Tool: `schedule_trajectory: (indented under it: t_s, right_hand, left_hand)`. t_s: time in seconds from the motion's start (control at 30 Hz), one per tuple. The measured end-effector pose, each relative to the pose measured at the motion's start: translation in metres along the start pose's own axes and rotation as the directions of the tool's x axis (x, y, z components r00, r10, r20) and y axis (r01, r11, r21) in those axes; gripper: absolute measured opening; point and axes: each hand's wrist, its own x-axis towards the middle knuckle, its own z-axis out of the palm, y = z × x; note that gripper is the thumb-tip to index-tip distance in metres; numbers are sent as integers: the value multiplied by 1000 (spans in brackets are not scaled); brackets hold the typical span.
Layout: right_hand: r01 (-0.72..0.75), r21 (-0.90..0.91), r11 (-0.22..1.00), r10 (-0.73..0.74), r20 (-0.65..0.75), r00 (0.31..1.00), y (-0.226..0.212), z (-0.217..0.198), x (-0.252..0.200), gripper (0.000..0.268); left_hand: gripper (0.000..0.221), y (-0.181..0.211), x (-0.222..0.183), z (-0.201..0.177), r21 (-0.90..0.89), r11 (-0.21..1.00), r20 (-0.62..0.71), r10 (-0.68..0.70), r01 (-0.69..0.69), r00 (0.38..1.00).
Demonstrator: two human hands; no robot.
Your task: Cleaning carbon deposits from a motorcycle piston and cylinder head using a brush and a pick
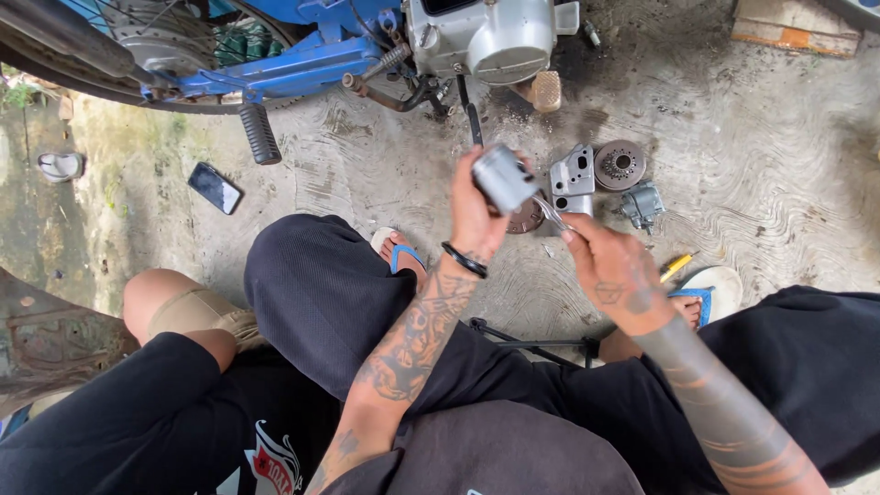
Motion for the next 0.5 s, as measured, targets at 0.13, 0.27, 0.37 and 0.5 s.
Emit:
schedule_trajectory:
  t_s: [0.13,0.27,0.37,0.5]
  right_hand:
    - [142,-4,990,-142,-114,983,10,18,-1,26]
    - [120,86,989,-118,-35,992,8,-7,-7,23]
    - [128,-28,991,-130,-100,986,26,15,3,26]
    - [146,-78,986,-155,-127,980,18,15,5,26]
  left_hand:
    - [45,-10,17,-21,67,997,71,-35,30,997]
    - [41,11,24,-24,89,996,-17,13,-11,1000]
    - [47,-1,-1,-15,267,964,-32,21,-12,999]
    - [38,-6,16,-29,264,963,-58,-44,58,997]
